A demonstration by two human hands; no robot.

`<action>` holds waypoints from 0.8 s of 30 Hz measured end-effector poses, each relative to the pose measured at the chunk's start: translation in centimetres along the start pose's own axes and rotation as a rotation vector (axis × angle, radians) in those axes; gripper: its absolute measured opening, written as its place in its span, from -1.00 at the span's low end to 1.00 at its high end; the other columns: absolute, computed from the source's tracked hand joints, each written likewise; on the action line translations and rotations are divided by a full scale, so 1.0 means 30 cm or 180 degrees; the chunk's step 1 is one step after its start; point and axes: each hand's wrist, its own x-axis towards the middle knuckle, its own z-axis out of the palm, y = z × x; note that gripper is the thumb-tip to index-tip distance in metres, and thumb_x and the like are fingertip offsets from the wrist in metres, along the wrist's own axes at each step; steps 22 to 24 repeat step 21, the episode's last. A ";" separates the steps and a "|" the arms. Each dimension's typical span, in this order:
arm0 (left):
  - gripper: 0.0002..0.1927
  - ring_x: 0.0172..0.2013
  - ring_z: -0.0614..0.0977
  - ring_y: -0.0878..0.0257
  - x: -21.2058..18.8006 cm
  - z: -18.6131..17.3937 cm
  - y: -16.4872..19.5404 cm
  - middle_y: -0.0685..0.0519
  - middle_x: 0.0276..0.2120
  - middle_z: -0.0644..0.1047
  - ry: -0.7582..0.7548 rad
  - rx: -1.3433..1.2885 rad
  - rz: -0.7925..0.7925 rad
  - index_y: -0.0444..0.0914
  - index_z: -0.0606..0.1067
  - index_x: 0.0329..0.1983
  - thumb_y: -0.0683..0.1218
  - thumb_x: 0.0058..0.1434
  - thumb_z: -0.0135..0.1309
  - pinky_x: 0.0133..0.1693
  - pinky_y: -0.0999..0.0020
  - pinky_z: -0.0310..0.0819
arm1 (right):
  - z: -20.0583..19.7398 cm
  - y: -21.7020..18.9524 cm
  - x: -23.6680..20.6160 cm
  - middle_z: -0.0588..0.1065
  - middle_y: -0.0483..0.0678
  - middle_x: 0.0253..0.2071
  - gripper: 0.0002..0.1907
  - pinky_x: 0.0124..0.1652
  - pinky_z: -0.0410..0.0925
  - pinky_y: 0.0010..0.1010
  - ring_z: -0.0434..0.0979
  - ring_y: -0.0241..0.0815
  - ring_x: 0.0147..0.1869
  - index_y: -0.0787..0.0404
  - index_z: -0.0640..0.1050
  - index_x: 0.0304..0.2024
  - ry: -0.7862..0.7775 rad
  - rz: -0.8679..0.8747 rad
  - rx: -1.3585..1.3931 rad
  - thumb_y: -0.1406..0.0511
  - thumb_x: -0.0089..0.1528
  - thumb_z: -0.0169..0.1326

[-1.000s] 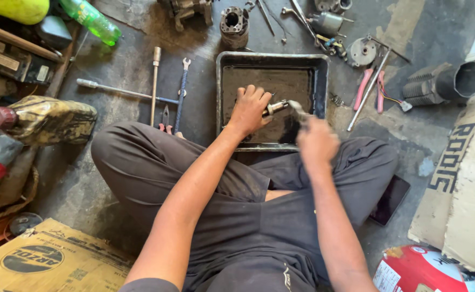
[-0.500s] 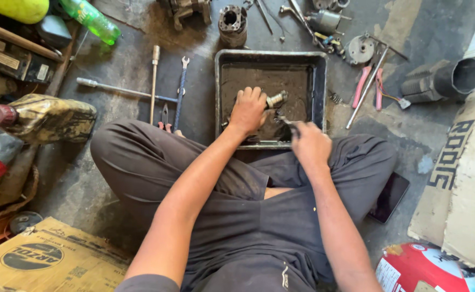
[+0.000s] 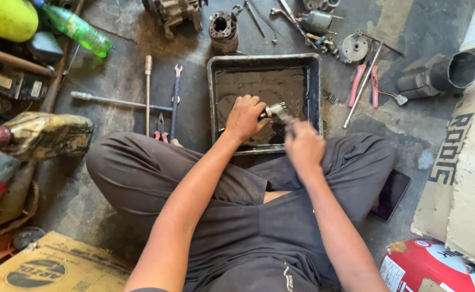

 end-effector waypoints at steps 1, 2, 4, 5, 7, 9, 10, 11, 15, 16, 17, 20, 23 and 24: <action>-0.60 -0.13 0.51 0.04 0.008 0.002 -0.001 0.03 -0.29 0.49 -0.0018 -0.0026 -0.0014 -0.20 0.56 -0.29 0.10 -0.07 0.41 -0.08 0.12 0.35 | 0.002 -0.009 -0.011 0.57 0.01 -0.25 -0.83 -0.24 0.40 -0.03 0.58 0.14 -0.19 0.05 0.63 -0.07 -0.0037 -0.0061 0.0051 0.23 0.31 0.10; -0.60 -0.14 0.51 0.04 0.007 0.004 -0.002 0.03 -0.29 0.49 -0.0044 -0.0050 -0.0042 -0.20 0.56 -0.28 0.10 -0.07 0.41 -0.08 0.12 0.35 | 0.003 -0.015 -0.022 0.57 0.01 -0.24 -0.82 -0.25 0.40 -0.03 0.58 0.15 -0.20 0.05 0.63 -0.07 -0.0088 -0.0124 0.0108 0.23 0.30 0.10; -0.59 -0.13 0.50 0.04 0.010 0.012 -0.003 0.03 -0.29 0.49 -0.0045 -0.0099 -0.0060 -0.20 0.57 -0.28 0.11 -0.07 0.41 -0.09 0.12 0.34 | 0.003 -0.004 0.001 0.57 -0.01 -0.23 -0.82 -0.25 0.40 -0.03 0.59 0.15 -0.19 0.04 0.64 -0.07 0.0151 -0.0002 0.0071 0.23 0.31 0.10; -0.58 -0.13 0.50 0.03 0.007 0.014 -0.004 0.02 -0.28 0.49 -0.0022 -0.0112 -0.0070 -0.21 0.57 -0.28 0.11 -0.07 0.42 -0.10 0.12 0.34 | 0.002 -0.003 0.007 0.58 -0.02 -0.23 -0.83 -0.24 0.41 -0.03 0.60 0.14 -0.18 0.03 0.64 -0.07 0.0260 0.0045 0.0058 0.23 0.31 0.11; -0.59 -0.13 0.50 0.03 0.000 0.011 -0.010 0.02 -0.28 0.49 -0.0038 -0.0105 -0.0087 -0.21 0.57 -0.28 0.11 -0.08 0.41 -0.10 0.12 0.34 | 0.022 -0.031 -0.030 0.58 0.00 -0.24 -0.80 -0.28 0.41 -0.04 0.58 0.17 -0.26 0.02 0.65 -0.07 0.0017 -0.0027 0.0068 0.23 0.28 0.11; -0.60 -0.13 0.51 0.04 0.005 0.018 -0.006 0.03 -0.28 0.50 -0.0092 -0.0105 -0.0100 -0.20 0.57 -0.28 0.09 -0.08 0.41 -0.09 0.12 0.34 | 0.014 -0.020 -0.029 0.58 0.00 -0.24 -0.80 -0.28 0.41 -0.03 0.58 0.17 -0.26 0.02 0.65 -0.07 0.0004 0.0057 0.0015 0.22 0.28 0.12; -0.59 -0.13 0.50 0.03 0.009 0.019 -0.009 0.02 -0.28 0.49 -0.0078 -0.0102 -0.0082 -0.21 0.57 -0.29 0.10 -0.07 0.41 -0.09 0.11 0.34 | 0.007 -0.004 -0.003 0.58 0.00 -0.25 -0.82 -0.26 0.41 -0.03 0.59 0.17 -0.23 0.03 0.65 -0.08 0.0098 0.0147 -0.0012 0.22 0.30 0.12; -0.59 -0.13 0.50 0.02 0.014 0.020 -0.013 0.01 -0.28 0.49 -0.0065 -0.0094 -0.0074 -0.22 0.56 -0.30 0.11 -0.07 0.42 -0.09 0.11 0.34 | 0.005 0.000 0.009 0.58 -0.01 -0.25 -0.83 -0.25 0.41 -0.02 0.60 0.16 -0.20 0.04 0.64 -0.08 0.0183 0.0230 -0.0033 0.22 0.31 0.12; -0.61 -0.13 0.51 0.03 0.002 0.023 -0.015 0.03 -0.27 0.49 -0.0071 -0.0113 -0.0072 -0.20 0.58 -0.28 0.08 -0.07 0.41 -0.09 0.11 0.34 | 0.022 -0.019 -0.029 0.57 0.01 -0.24 -0.81 -0.26 0.41 -0.02 0.59 0.16 -0.23 0.04 0.64 -0.07 -0.0001 0.0008 -0.0082 0.24 0.29 0.12; -0.62 -0.13 0.50 0.03 0.013 0.024 -0.019 0.03 -0.27 0.49 -0.0054 -0.0128 -0.0056 -0.20 0.58 -0.28 0.07 -0.07 0.41 -0.09 0.11 0.34 | 0.015 -0.005 -0.008 0.57 0.01 -0.25 -0.83 -0.25 0.40 -0.01 0.59 0.15 -0.21 0.03 0.64 -0.07 0.0038 0.0142 -0.0152 0.23 0.29 0.13; -0.62 -0.13 0.50 0.03 0.018 0.023 -0.019 0.03 -0.28 0.49 -0.0037 -0.0144 -0.0062 -0.20 0.58 -0.28 0.07 -0.07 0.41 -0.08 0.12 0.35 | 0.013 0.001 0.001 0.57 0.00 -0.25 -0.84 -0.24 0.40 0.00 0.60 0.15 -0.20 0.02 0.63 -0.08 0.0059 0.0263 -0.0221 0.22 0.30 0.13; -0.64 -0.12 0.51 0.03 -0.007 0.023 -0.026 0.03 -0.27 0.49 -0.0090 -0.0142 -0.0121 -0.19 0.58 -0.28 0.05 -0.06 0.40 -0.07 0.12 0.35 | 0.039 -0.032 -0.047 0.58 0.01 -0.22 -0.74 -0.25 0.41 0.00 0.60 0.15 -0.23 0.00 0.63 -0.04 -0.0030 -0.0109 -0.0099 0.26 0.21 0.13; -0.65 -0.12 0.51 0.03 0.004 0.027 -0.024 0.03 -0.26 0.50 -0.0109 -0.0146 -0.0110 -0.19 0.58 -0.27 0.05 -0.06 0.39 -0.07 0.12 0.35 | 0.039 -0.029 -0.042 0.58 0.00 -0.20 -0.75 -0.24 0.41 0.00 0.60 0.15 -0.21 0.01 0.62 -0.02 -0.0126 0.0023 -0.0078 0.24 0.25 0.12; -0.65 -0.12 0.51 0.03 0.004 0.027 -0.024 0.03 -0.26 0.50 -0.0109 -0.0146 -0.0110 -0.19 0.58 -0.27 0.05 -0.06 0.39 -0.07 0.12 0.35 | 0.039 -0.029 -0.042 0.58 0.00 -0.20 -0.75 -0.24 0.41 0.00 0.60 0.15 -0.21 0.01 0.62 -0.02 -0.0126 0.0023 -0.0078 0.24 0.25 0.12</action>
